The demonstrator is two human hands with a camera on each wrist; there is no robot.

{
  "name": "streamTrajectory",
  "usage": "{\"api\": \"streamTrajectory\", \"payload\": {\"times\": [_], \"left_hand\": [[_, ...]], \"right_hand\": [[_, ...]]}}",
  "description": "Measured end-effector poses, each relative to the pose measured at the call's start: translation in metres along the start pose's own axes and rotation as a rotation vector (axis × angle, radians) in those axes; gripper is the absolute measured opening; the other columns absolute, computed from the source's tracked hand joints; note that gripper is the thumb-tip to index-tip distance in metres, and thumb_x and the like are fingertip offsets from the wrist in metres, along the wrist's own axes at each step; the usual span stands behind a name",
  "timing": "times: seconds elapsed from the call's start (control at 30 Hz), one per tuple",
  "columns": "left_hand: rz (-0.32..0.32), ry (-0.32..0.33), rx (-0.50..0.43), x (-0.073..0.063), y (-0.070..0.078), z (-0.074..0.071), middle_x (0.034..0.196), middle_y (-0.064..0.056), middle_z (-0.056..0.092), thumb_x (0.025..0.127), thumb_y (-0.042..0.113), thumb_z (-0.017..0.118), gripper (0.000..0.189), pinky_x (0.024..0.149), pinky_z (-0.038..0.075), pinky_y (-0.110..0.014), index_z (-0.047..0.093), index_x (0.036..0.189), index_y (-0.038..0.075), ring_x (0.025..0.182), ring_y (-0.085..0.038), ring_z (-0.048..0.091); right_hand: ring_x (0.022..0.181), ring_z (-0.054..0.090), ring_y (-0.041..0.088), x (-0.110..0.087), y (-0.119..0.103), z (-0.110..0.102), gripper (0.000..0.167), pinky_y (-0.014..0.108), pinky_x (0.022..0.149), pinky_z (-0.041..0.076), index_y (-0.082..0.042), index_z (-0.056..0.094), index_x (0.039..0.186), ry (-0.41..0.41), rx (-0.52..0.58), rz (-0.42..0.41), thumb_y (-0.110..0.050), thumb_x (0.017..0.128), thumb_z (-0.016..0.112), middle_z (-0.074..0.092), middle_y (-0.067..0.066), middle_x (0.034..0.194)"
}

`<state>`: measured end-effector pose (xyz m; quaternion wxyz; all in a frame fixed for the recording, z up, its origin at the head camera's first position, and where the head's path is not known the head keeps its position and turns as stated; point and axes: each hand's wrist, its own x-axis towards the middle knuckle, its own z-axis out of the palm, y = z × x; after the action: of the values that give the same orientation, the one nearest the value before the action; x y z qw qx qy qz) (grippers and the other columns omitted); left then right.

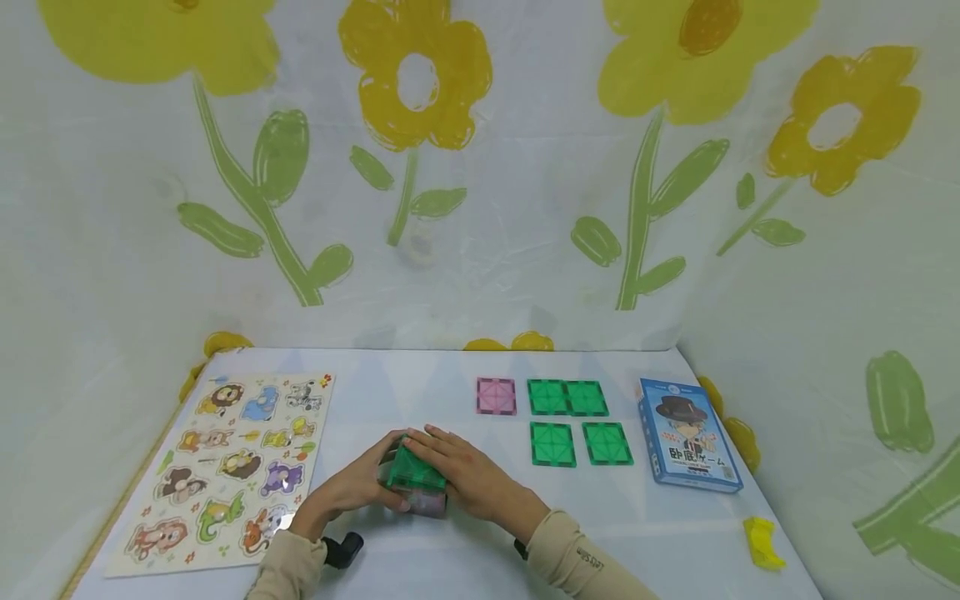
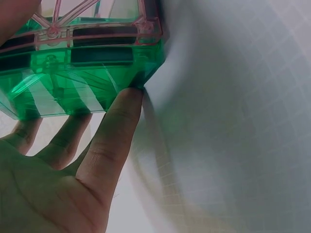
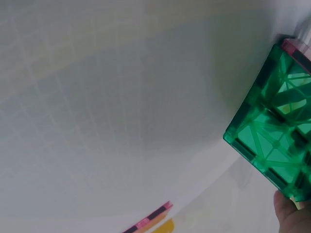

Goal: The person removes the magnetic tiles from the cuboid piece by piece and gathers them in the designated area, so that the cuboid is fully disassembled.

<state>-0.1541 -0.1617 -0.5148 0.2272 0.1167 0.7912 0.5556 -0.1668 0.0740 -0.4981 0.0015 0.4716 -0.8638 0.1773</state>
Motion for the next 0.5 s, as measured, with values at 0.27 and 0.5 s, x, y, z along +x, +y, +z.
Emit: {"api": "streamTrajectory", "payload": {"times": [0.27,0.5], "left_hand": [[0.007,-0.002,0.001,-0.0010,-0.0004,0.0005,0.159,-0.021,0.037,0.066,0.009,0.087,0.105,0.112,0.018,-0.081,0.030,0.154,0.017,0.148,-0.057,0.022],[0.009,-0.001,-0.003,-0.0002,0.0007,0.0005,0.157,-0.021,0.039,0.066,0.009,0.087,0.105,0.112,0.017,-0.081,0.030,0.154,0.016,0.148,-0.056,0.023]], "right_hand": [[0.154,0.031,0.024,0.0003,-0.0035,-0.0031,0.084,0.042,0.124,0.033,-0.018,0.030,0.159,-0.008,0.055,0.033,0.014,0.086,0.059,0.033,-0.002,0.165],[0.153,0.033,0.024,0.0003,-0.0033,-0.0013,0.087,0.043,0.124,0.034,-0.019,0.031,0.159,0.013,0.072,0.055,0.016,0.084,0.057,0.036,-0.001,0.164]]}}
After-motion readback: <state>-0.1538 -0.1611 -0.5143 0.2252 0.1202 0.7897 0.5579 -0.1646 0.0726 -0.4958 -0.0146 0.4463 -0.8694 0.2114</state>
